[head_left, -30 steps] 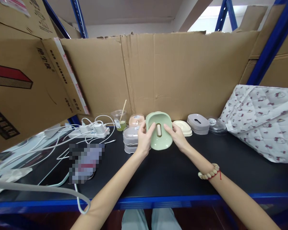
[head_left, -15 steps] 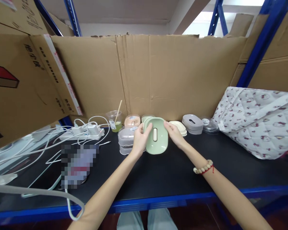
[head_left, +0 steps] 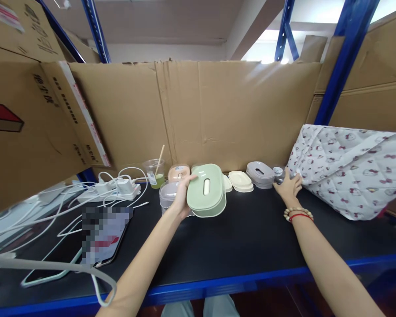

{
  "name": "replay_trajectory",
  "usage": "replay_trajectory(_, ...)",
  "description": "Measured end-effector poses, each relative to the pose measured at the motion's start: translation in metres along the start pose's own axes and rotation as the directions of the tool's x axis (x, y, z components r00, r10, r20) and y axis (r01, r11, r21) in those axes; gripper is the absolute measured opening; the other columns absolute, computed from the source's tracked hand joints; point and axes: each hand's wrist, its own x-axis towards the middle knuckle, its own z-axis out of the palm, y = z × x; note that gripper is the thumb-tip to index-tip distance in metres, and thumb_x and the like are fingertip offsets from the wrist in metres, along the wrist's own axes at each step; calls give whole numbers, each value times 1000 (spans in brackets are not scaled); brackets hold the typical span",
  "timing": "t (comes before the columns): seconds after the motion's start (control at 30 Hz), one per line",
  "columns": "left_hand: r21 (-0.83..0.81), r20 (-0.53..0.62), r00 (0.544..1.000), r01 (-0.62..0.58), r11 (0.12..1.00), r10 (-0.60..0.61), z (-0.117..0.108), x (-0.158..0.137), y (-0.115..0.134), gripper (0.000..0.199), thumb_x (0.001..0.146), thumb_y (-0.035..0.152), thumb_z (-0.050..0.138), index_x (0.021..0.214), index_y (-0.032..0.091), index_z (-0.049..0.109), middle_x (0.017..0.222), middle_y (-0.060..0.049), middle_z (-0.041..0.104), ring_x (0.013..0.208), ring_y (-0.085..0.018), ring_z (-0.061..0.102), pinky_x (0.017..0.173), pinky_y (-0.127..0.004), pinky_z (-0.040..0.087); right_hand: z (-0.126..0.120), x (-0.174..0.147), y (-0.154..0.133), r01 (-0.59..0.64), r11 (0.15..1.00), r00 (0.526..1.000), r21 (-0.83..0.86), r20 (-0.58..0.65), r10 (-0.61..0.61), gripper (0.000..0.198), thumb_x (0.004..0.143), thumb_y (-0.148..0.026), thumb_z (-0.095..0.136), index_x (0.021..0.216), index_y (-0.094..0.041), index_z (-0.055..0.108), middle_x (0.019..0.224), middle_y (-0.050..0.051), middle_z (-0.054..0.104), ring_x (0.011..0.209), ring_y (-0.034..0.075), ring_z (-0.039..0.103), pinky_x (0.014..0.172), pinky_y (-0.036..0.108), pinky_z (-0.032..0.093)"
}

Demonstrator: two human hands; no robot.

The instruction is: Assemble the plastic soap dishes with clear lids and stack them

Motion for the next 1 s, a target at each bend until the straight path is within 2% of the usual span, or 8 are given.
replay_trajectory(0.13, 33, 27, 994, 104, 994, -105, -4, 5, -3, 28, 78, 23, 52, 99, 9, 64, 75, -9, 72, 68, -22, 69, 66, -33, 57, 14, 14, 14, 61, 998, 998, 25, -2, -61, 42, 72, -27, 57, 113, -17, 54, 134, 21, 34, 128, 38, 27, 95, 54, 30)
replay_trajectory(0.27, 39, 108, 994, -16, 999, 12, -6, 9, -10, 29, 82, 26, 53, 107, 14, 62, 92, -10, 73, 82, -22, 69, 74, -31, 56, 18, 19, 16, 90, 976, 990, 196, -121, -67, 37, 72, -39, 60, 103, -17, 59, 126, 19, 40, 120, 40, 34, 93, 57, 31)
replay_trajectory(0.43, -9, 222, 959, -180, 984, 177, -1, 4, -17, 38, 83, 30, 59, 120, 24, 52, 117, -7, 65, 100, -20, 65, 83, -33, 54, 0, 2, -22, 242, 894, 907, 378, -415, -70, 42, 74, -36, 58, 110, -14, 59, 130, 20, 31, 126, 38, 28, 101, 56, 28)
replay_trajectory(0.53, -14, 210, 954, -215, 977, 213, 2, 0, -20, 45, 82, 35, 60, 124, 26, 47, 125, -8, 61, 107, -21, 61, 85, -34, 53, -15, -22, -59, 422, 758, 865, 497, -470, -174, 44, 74, -42, 58, 111, -18, 58, 121, 15, 40, 122, 32, 38, 101, 51, 34)
replay_trajectory(0.63, -15, 203, 951, -234, 972, 232, 3, -1, -22, 46, 84, 40, 57, 126, 27, 45, 132, -8, 55, 114, -21, 58, 88, -34, 52, -22, -57, -92, 552, 507, 830, 662, -382, -406, 44, 76, -47, 56, 112, -22, 57, 111, 11, 46, 111, 26, 49, 92, 44, 45)
replay_trajectory(0.73, -18, 244, 939, -247, 969, 243, 3, -1, -24, 42, 86, 44, 51, 124, 26, 49, 132, -8, 55, 116, -21, 56, 89, -34, 51, -21, -91, -110, 576, 346, 696, 741, -223, -682, 42, 73, -49, 61, 109, -27, 61, 111, 9, 49, 112, 25, 50, 95, 43, 44)
replay_trajectory(0.83, -19, 262, 935, -241, 970, 238, 3, 0, -24, 41, 87, 46, 49, 121, 23, 53, 126, -9, 60, 114, -22, 57, 89, -34, 51, -17, -111, -114, 525, 313, 620, 792, -103, -778, 43, 71, -50, 63, 108, -28, 63, 115, 9, 50, 115, 26, 48, 99, 46, 41)
replay_trajectory(1.0, -30, 223, 937, -268, 963, 268, 3, -1, -24, 33, 87, 37, 51, 118, 23, 52, 120, -8, 63, 109, -21, 60, 88, -35, 51, -16, -118, -112, 409, 338, 649, 848, -10, -761, 46, 69, -50, 66, 109, -29, 63, 120, 10, 47, 121, 28, 44, 100, 49, 39)
